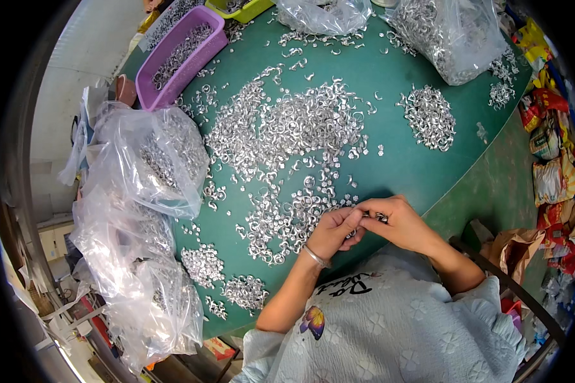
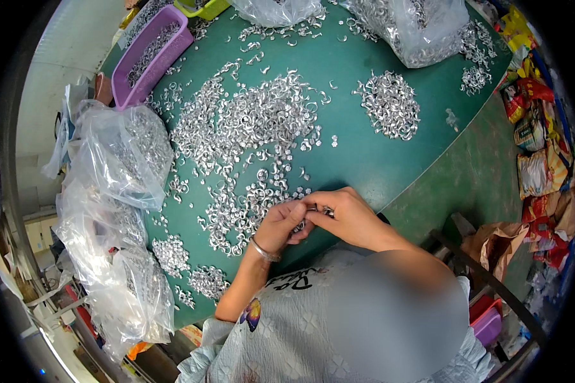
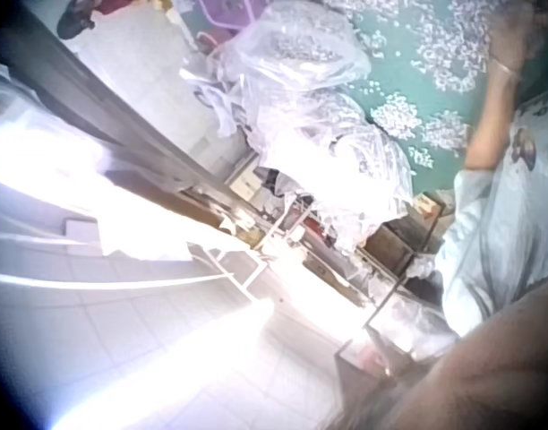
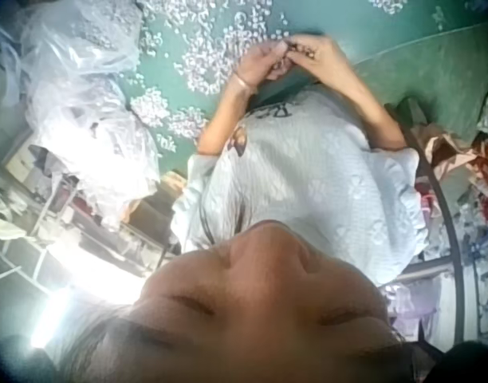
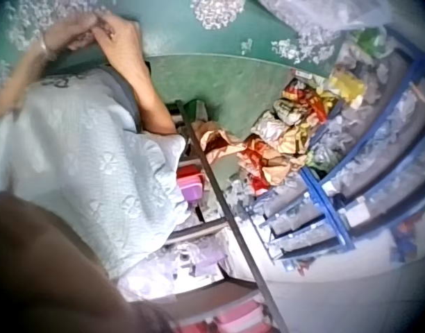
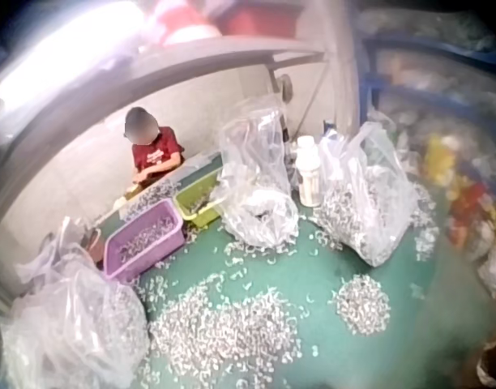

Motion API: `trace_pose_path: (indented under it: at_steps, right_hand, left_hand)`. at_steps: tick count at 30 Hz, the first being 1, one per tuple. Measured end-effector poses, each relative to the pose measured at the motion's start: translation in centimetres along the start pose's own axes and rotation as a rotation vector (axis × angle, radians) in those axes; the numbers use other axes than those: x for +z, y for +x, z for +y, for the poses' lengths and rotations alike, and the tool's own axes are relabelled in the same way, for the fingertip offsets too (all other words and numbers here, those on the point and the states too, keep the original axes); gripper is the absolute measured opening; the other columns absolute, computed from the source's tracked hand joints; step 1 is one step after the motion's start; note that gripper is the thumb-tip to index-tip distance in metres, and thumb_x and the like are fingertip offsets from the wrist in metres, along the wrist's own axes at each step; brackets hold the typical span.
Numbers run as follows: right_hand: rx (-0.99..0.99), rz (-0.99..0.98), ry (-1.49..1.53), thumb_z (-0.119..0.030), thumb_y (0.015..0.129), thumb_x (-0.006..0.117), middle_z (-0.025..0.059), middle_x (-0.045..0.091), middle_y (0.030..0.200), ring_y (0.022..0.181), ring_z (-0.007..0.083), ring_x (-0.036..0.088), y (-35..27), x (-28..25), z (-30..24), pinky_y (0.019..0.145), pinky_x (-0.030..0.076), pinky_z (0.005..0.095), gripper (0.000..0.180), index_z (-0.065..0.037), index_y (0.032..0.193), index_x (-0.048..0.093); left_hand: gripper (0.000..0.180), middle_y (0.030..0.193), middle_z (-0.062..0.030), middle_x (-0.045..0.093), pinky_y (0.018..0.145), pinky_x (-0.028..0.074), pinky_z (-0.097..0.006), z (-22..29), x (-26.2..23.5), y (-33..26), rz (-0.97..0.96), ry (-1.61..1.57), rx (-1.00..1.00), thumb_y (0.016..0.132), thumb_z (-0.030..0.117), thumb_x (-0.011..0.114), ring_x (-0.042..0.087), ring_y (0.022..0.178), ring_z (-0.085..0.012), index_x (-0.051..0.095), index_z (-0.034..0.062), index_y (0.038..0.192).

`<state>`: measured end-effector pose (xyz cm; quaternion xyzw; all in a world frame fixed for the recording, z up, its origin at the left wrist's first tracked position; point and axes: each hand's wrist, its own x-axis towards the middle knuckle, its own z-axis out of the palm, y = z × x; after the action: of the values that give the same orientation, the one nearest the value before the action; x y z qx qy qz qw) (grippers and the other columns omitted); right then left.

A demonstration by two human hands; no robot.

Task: The person sorts small silver metal components on a green surface by hand, picking up individual pieces from a large pile and placing them into smaller groups or a plastic tray while moving plastic bags of items aside to reach the work.

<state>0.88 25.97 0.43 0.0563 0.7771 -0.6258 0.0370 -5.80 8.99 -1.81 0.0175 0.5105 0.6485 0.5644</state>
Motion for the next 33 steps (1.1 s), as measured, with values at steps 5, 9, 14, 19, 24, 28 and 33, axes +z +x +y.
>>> trace_pose_path:
  at_steps: [5,9,14,19,24,28,33]
  right_hand:
    - [0.008,0.05,0.304,-0.012,0.086,0.059,0.0054,0.063,0.074,0.062,0.0121,0.055,0.7,0.3,2.2,0.056,0.042,0.024,0.015,0.0,0.093,0.063]
    - [0.417,-0.125,1.088,-0.022,0.093,0.047,0.004,0.05,0.062,0.043,0.0088,0.041,1.3,-2.0,1.4,0.038,0.029,0.02,0.02,-0.004,0.086,0.055]
    - [0.42,-0.021,1.127,-0.022,0.094,0.045,0.0021,0.045,0.058,0.041,0.0072,0.038,2.7,-2.1,2.3,0.036,0.026,0.0199,0.02,-0.006,0.086,0.053]
    - [0.338,0.033,0.561,-0.018,0.094,0.048,-0.0013,0.046,0.058,0.043,0.0044,0.038,4.0,-1.3,1.2,0.039,0.026,0.0194,0.018,-0.003,0.093,0.058]
    - [0.233,-0.033,0.336,-0.018,0.094,0.048,-0.0031,0.046,0.057,0.047,0.0026,0.037,4.1,-0.7,0.9,0.041,0.026,0.0192,0.02,-0.002,0.097,0.059]
    - [0.313,-0.209,0.624,-0.024,0.095,0.046,-0.0002,0.05,0.063,0.049,0.0044,0.041,3.7,-0.8,0.9,0.041,0.028,0.0195,0.026,-0.001,0.098,0.059]
    - [0.516,-0.161,1.019,-0.03,0.095,0.044,0.0069,0.057,0.076,0.054,0.0115,0.048,3.5,-0.9,1.0,0.042,0.032,0.022,0.035,0.001,0.099,0.059]
  left_hand:
    - [0.031,0.065,-0.0006,0.048,0.039,0.024,-0.018,0.1,-0.2,-0.1,0.026,-0.173,0.054,0.095,0.029,0.047,0.034,0.048,-0.005,0.056,0.0006,0.102]
    - [0.029,0.071,-0.0035,0.049,0.041,0.025,-0.018,0.2,-0.7,-0.7,0.069,-0.217,0.067,0.095,0.022,0.045,0.038,0.053,-0.0064,0.055,-0.0026,0.106]
    - [0.034,0.079,-0.0067,0.053,0.042,0.029,-0.019,0.1,-1.1,-0.8,0.105,-0.258,0.137,0.095,0.023,0.042,0.041,0.057,-0.0088,0.052,-0.0043,0.113]
    - [0.046,0.087,-0.0118,0.057,0.044,0.033,-0.02,0.6,-1.6,-0.8,0.057,-0.524,0.06,0.097,0.03,0.035,0.044,0.06,-0.0127,0.047,-0.0074,0.121]
    - [0.046,0.097,-0.017,0.058,0.048,0.036,-0.022,1.3,-1.3,-1.0,0.028,-0.501,0.103,0.093,0.023,0.036,0.044,0.063,-0.014,0.042,-0.0098,0.125]
    - [0.046,0.095,-0.0159,0.058,0.049,0.035,-0.022,1.8,-0.9,-1.3,0.045,-0.397,0.108,0.089,0.017,0.039,0.042,0.063,-0.0134,0.042,-0.0104,0.126]
    - [0.037,0.091,-0.013,0.058,0.048,0.032,-0.02,1.6,-0.9,-1.5,0.033,-0.322,0.137,0.091,0.013,0.042,0.044,0.063,-0.0121,0.049,-0.0036,0.123]
